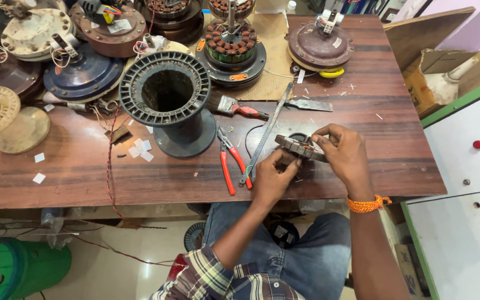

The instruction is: The person sits at a workbench fitting components onto a small electric motor armature, pressing parts into place by hand and turning the assembly over to work on its other side. They briefly reach into a storage shelf under the bench, then resume fitting the motor parts together.

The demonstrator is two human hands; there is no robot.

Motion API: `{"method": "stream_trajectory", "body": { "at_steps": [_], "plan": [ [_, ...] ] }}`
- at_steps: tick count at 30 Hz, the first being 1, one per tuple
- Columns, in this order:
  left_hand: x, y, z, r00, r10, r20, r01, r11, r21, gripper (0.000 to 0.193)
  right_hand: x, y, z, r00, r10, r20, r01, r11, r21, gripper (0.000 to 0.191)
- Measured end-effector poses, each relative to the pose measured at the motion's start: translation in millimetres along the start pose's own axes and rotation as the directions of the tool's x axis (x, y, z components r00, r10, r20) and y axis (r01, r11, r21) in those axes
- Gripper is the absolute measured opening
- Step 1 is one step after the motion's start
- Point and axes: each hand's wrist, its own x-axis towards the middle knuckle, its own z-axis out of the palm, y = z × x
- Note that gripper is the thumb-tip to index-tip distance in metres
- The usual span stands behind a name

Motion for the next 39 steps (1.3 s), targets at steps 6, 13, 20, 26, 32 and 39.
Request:
{"method": "stream_trajectory", "body": {
  "at_steps": [6, 13, 20, 26, 32, 39],
  "plan": [
    [7.1, 3.8, 11.7, 0.980, -0.196, -0.018, 0.193, 0.976, -0.097, 0.015, 16.9, 60.8, 9.1, 0.991, 0.124, -0.052, -0.115, 0.983, 0.140, 0.014],
    [-5.3, 31.5, 0.8, 0.767, 0.640, -0.049, -0.567, 0.711, 0.415, 0.017, 13.3, 102.7, 10.8, 0.953, 0.302, 0.020, -0.272, 0.825, 0.496, 0.015],
    [62.7, 57.5, -33.7, 0.610, 0.490, 0.622, -0.773, 0.539, 0.334, 0.083, -2.2, 89.0, -14.7, 0.929, 0.366, 0.051, -0.330, 0.762, 0.557, 0.016],
    [72.2, 63.5, -32.0, 0.653, 0.358, 0.667, -0.688, 0.649, 0.325, 0.089, -27.4, 58.0, -45.6, 0.984, 0.177, 0.026, -0.164, 0.836, 0.523, 0.014],
    [73.6, 51.9, -34.0, 0.668, 0.404, 0.625, -0.687, 0.657, 0.309, 0.087, -60.3, 29.3, -31.3, 0.991, 0.057, 0.121, -0.090, 0.954, 0.287, 0.016],
    [68.7, 47.3, -38.3, 0.678, 0.440, 0.589, -0.690, 0.657, 0.304, 0.059, -78.2, 8.7, -5.2, 0.999, 0.039, -0.024, -0.036, 0.993, 0.114, 0.018]
  ]
}}
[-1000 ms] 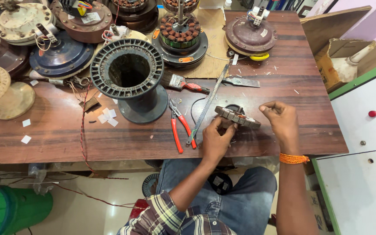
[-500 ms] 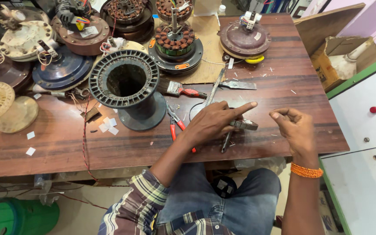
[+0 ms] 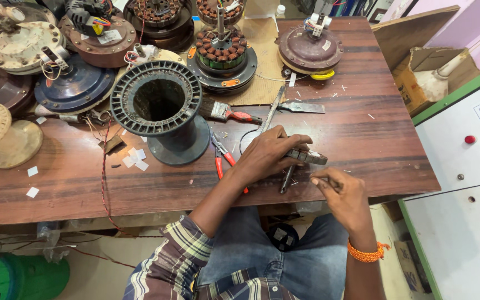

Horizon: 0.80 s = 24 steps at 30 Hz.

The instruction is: The person sits at a workbench fitting components onto a small electric motor armature, pressing parts into place by hand and turning the assembly over to work on its other side. They briefly reach into a storage shelf under the bench, then resume fitting the motor parts together.

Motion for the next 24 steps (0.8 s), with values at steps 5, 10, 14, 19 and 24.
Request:
{"method": "stream_trajectory", "body": {
  "at_steps": [5, 10, 14, 19, 24],
  "plan": [
    [-1.1, 2.2, -0.9, 1.000, 0.002, 0.006, -0.002, 1.000, 0.029, 0.054, 2.0, 1.9, -8.4, 0.997, 0.075, -0.027, -0.073, 0.995, 0.065, 0.015],
    [-0.9, 4.3, -0.2, 0.999, 0.039, -0.020, -0.040, 0.999, -0.036, 0.056, 0.0, -0.5, -7.2, 0.999, 0.033, -0.003, -0.033, 0.999, 0.031, 0.014],
    [-3.4, 1.3, 2.4, 0.999, 0.041, -0.019, -0.041, 0.999, -0.031, 0.055, -2.2, -0.6, 0.8, 0.998, 0.057, 0.035, -0.057, 0.998, 0.004, 0.013],
    [-4.4, -5.5, 7.9, 1.000, 0.003, 0.008, -0.003, 1.000, 0.015, 0.048, -13.6, 2.5, 28.3, 1.000, 0.031, 0.002, -0.030, 0.995, -0.095, 0.011],
    [-16.6, -1.0, 13.8, 0.972, 0.236, -0.017, -0.227, 0.948, 0.223, 0.052, -31.9, 6.5, 58.2, 0.963, -0.218, -0.157, 0.229, 0.972, 0.053, 0.010]
  ]
}}
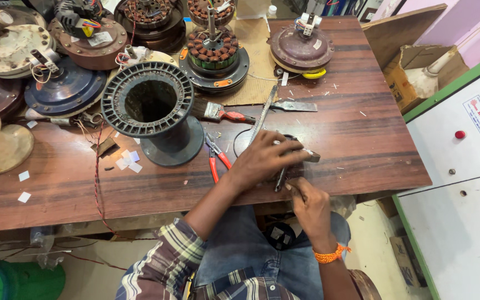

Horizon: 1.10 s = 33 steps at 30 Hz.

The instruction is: The person sits at a workbench fitting components onto a small electric motor armature, pressing parts into place by hand and turning the assembly over to work on its other side. They briefly reach into a storage shelf under the bench, then resume fitting the motor parts together.

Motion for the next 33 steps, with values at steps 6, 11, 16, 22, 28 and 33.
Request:
{"method": "stream_trajectory", "body": {
  "at_steps": [6, 11, 16, 22, 28, 33],
  "plan": [
    [-31.3, 22.7, 10.4, 0.981, 0.178, -0.072, -0.162, 0.970, 0.182, 0.029, -2.0, 0.9, -21.9, 1.000, -0.002, 0.026, 0.003, 0.999, -0.033, 0.013],
    [-40.0, 33.2, 23.9, 0.993, -0.118, -0.006, 0.118, 0.988, 0.103, 0.021, 16.4, -5.8, -60.3, 0.983, -0.057, 0.177, 0.099, 0.965, -0.242, 0.012],
    [-33.2, 55.6, 46.3, 0.826, -0.509, -0.244, 0.378, 0.820, -0.430, 0.014, 53.2, -14.6, -59.1, 0.974, -0.207, 0.087, 0.223, 0.939, -0.261, 0.013],
    [-25.6, 48.8, 56.1, 0.518, -0.855, 0.031, 0.522, 0.288, -0.803, 0.012, 91.4, -14.2, -35.1, 0.994, 0.016, 0.109, -0.006, 0.996, -0.094, 0.017],
    [-29.6, 49.1, 57.4, 0.571, -0.821, -0.005, 0.484, 0.341, -0.806, 0.012, 103.4, 1.6, -37.9, 0.975, 0.100, 0.198, -0.105, 0.994, 0.014, 0.012],
    [-29.1, 51.0, 56.0, 0.526, -0.849, -0.042, 0.510, 0.355, -0.783, 0.015, 104.2, 13.8, -39.0, 0.971, 0.090, 0.222, -0.097, 0.995, 0.017, 0.011]
  ]
}}
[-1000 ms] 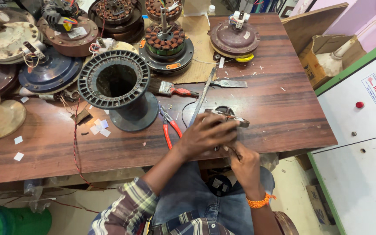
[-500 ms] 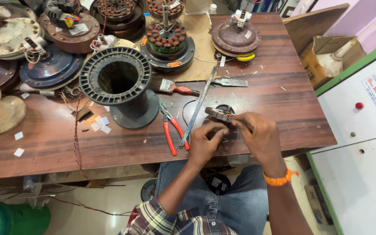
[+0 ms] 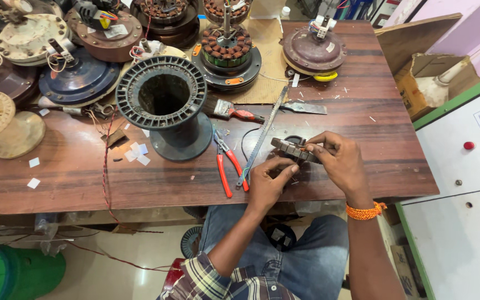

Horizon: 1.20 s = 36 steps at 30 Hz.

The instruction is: The person sits at a workbench fitting components onto a small electric motor armature, pressing parts into place by hand and turning the assembly over to work on its other side. They briefly reach into a storage shelf under the bench, then resume fitting the motor parts together.

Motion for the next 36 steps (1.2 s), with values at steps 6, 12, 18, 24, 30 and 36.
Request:
{"method": "stream_trajectory", "body": {
  "at_steps": [6, 12, 18, 24, 30, 36],
  "plan": [
    [5.0, -5.4, 9.9, 0.968, -0.244, -0.053, 0.234, 0.962, -0.143, 0.013, 13.4, 19.0, 4.2, 0.986, 0.168, 0.008, -0.168, 0.986, 0.000, 0.014],
    [9.7, -3.5, 28.1, 0.952, -0.278, -0.127, 0.239, 0.936, -0.260, 0.010, 27.7, 50.7, 5.0, 0.966, 0.208, -0.154, -0.227, 0.967, -0.117, 0.019],
    [-3.7, 37.5, 9.6, 0.800, 0.596, -0.075, -0.466, 0.694, 0.548, 0.030, 17.2, 78.1, -1.4, 0.947, 0.300, -0.114, -0.286, 0.950, 0.123, 0.017],
    [58.5, 60.2, -22.1, 0.722, 0.323, 0.612, -0.666, 0.566, 0.487, 0.077, 0.2, 66.6, -26.1, 0.895, 0.440, -0.067, -0.376, 0.828, 0.416, 0.016],
    [70.7, 50.7, -18.0, 0.715, 0.346, 0.608, -0.608, 0.737, 0.295, 0.070, -26.6, 39.5, -25.0, 0.943, 0.333, -0.013, -0.312, 0.894, 0.321, 0.013],
    [84.7, 47.3, -20.2, 0.673, 0.268, 0.689, -0.615, 0.722, 0.319, 0.040, -36.9, 33.1, -7.6, 0.972, 0.234, -0.040, -0.215, 0.940, 0.267, 0.014]
  ]
}}
